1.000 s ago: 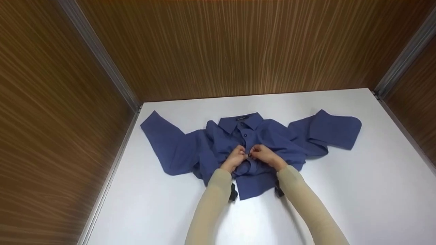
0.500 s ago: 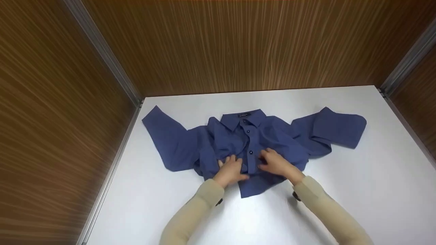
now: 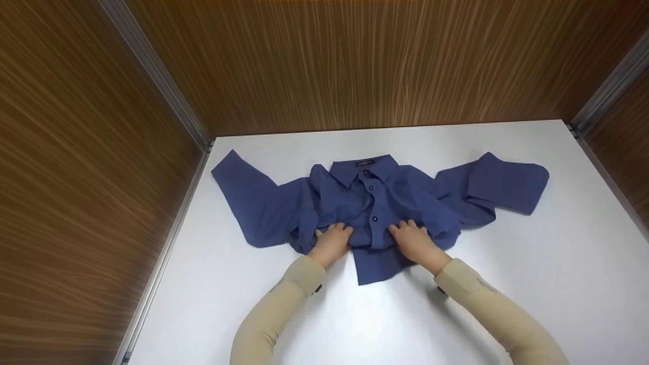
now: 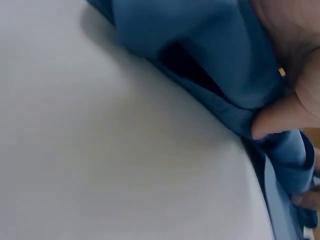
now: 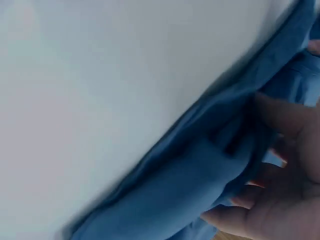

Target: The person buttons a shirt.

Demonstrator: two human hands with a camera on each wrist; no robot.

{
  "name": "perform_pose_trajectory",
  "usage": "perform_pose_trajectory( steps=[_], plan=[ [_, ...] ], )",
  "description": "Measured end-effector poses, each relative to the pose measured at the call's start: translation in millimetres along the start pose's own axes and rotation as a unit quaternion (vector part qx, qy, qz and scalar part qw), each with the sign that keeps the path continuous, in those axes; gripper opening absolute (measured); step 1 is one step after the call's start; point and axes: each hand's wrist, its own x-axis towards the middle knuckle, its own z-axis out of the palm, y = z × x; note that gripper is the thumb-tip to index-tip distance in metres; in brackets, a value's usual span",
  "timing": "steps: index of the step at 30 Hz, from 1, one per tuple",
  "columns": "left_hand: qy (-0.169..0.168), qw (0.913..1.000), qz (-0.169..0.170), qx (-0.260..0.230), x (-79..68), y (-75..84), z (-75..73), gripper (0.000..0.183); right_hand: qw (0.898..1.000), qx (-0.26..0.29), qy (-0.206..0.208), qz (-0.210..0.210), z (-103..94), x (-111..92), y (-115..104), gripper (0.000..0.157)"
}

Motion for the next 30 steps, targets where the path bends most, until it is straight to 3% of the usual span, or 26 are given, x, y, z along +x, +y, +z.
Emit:
perform_pose_trajectory(
  steps=[5, 7, 9, 11, 15, 16, 18, 19, 21, 24, 27, 30],
  plan=[
    [0.002, 0.9999, 0.013, 0.008, 24.5, -16.3, -19.4, 0.033, 1.000, 0.005, 0.021, 0.016, -10.2, 26, 20, 0.013],
    [0.035, 0.9990, 0.008, 0.025, 35.3, -21.6, -27.2, 0.028, 0.998, 0.012, 0.047, 0.026, -16.2, 37, 28, 0.013],
    [0.089, 0.9948, -0.008, 0.048, 44.4, -24.9, -34.8, 0.026, 0.995, 0.009, 0.093, 0.039, -20.9, 47, 35, 0.011],
    [0.156, 0.9845, -0.033, 0.072, 52.0, -26.5, -41.9, 0.023, 0.988, -0.003, 0.144, 0.059, -25.5, 57, 37, 0.009],
    [0.287, 0.9469, -0.065, 0.129, 63.9, -25.0, -49.4, 0.015, 0.972, 0.017, 0.207, 0.112, -32.0, 73, 34, 0.009],
    [0.308, 0.9393, -0.069, 0.135, 66.2, -24.2, -49.1, 0.012, 0.970, 0.028, 0.209, 0.124, -32.5, 77, 32, 0.010],
    [0.322, 0.9353, -0.073, 0.127, 68.8, -22.4, -45.6, 0.008, 0.968, 0.064, 0.197, 0.141, -31.3, 82, 29, 0.011],
    [0.313, 0.9398, -0.073, 0.116, 69.3, -21.4, -43.1, 0.009, 0.970, 0.078, 0.184, 0.142, -29.7, 84, 28, 0.012],
    [0.259, 0.9584, -0.076, 0.093, 69.0, -20.0, -36.9, 0.020, 0.976, 0.092, 0.144, 0.134, -24.8, 85, 26, 0.017],
    [0.118, 0.9848, -0.091, 0.090, 66.7, -18.7, -27.0, 0.059, 0.989, 0.086, 0.057, 0.107, -15.0, 80, 25, 0.036],
    [0.002, 0.9878, -0.097, 0.122, 65.4, -18.8, -18.6, 0.088, 0.997, 0.037, 0.017, 0.071, -5.0, 72, 23, 0.047],
    [-0.029, 0.9825, -0.104, 0.152, 65.6, -19.5, -12.8, 0.095, 0.997, -0.013, 0.073, 0.023, 2.2, 65, 18, 0.038]
  ],
)
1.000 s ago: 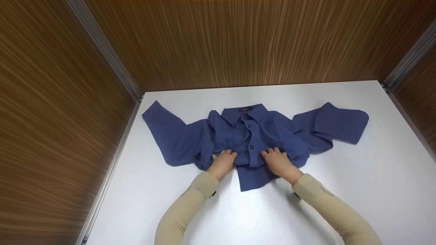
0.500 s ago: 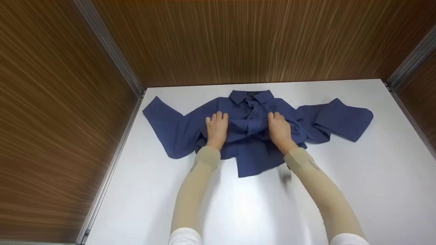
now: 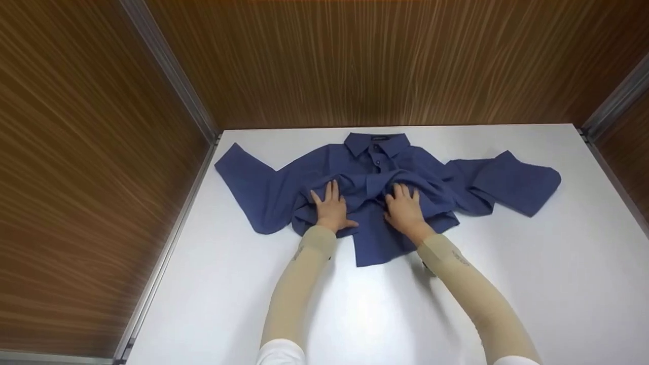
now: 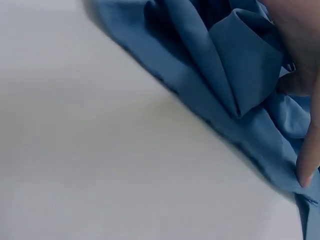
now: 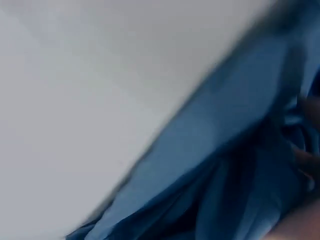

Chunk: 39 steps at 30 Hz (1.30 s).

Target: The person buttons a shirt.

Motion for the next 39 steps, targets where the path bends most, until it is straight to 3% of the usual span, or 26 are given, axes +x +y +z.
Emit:
perform_pose_trajectory(
  steps=[3, 5, 8, 11, 14, 17, 22, 25, 28, 31, 33, 35, 37, 39],
  plan=[
    [0.046, 0.9988, 0.001, 0.015, -1.8, 1.3, 1.5, 0.090, 0.998, 0.000, 0.041, -0.054, 3.0, -8, -9, 0.027],
    [0.099, 0.9944, 0.020, 0.031, -5.3, 3.0, 0.4, 0.078, 0.997, 0.017, 0.004, -0.070, 3.1, -12, -16, 0.029],
    [0.165, 0.9824, 0.075, 0.046, -13.0, 7.1, -0.5, 0.054, 0.995, 0.049, -0.078, -0.039, 3.1, -17, -21, 0.042],
    [0.143, 0.9840, 0.104, 0.020, -20.6, 11.2, 1.6, 0.044, 0.992, 0.049, -0.118, 0.005, 3.2, -19, -22, 0.050],
    [0.078, 0.9943, 0.059, -0.042, -24.7, 13.4, 5.7, 0.055, 0.990, 0.051, -0.130, 0.018, 3.4, -19, -22, 0.043],
    [0.041, 0.9961, 0.009, -0.078, -24.2, 14.5, 8.2, 0.062, 0.988, 0.051, -0.147, 0.004, 3.4, -19, -22, 0.031],
    [0.056, 0.9895, 0.010, -0.133, -23.4, 16.0, 7.8, 0.037, 0.985, 0.068, -0.157, -0.038, 1.9, -20, -16, 0.013],
    [0.056, 0.9865, 0.026, -0.151, -26.2, 14.7, 8.0, 0.022, 0.977, 0.134, -0.152, -0.068, -1.4, -23, -6, 0.007],
    [0.015, 0.9787, 0.043, -0.200, -32.1, 10.0, 3.9, 0.019, 0.954, 0.242, -0.145, -0.098, -8.7, -29, 7, 0.015],
    [-0.023, 0.9572, 0.086, -0.275, -39.4, 3.7, -8.2, 0.022, 0.921, 0.337, -0.154, -0.120, -20.6, -35, 17, 0.019],
    [-0.030, 0.9402, 0.148, -0.306, -44.2, 0.3, -18.7, 0.019, 0.899, 0.375, -0.175, -0.145, -30.2, -38, 23, 0.018],
    [-0.041, 0.9203, 0.241, -0.306, -50.6, -2.2, -29.4, 0.012, 0.874, 0.396, -0.222, -0.170, -39.9, -41, 25, 0.016],
    [-0.085, 0.8985, 0.313, -0.295, -57.3, -1.4, -37.5, 0.010, 0.850, 0.398, -0.279, -0.202, -46.2, -43, 25, 0.014],
    [-0.146, 0.8768, 0.362, -0.280, -62.2, 1.6, -40.0, 0.010, 0.832, 0.380, -0.332, -0.230, -48.6, -44, 22, 0.012]
  ],
)
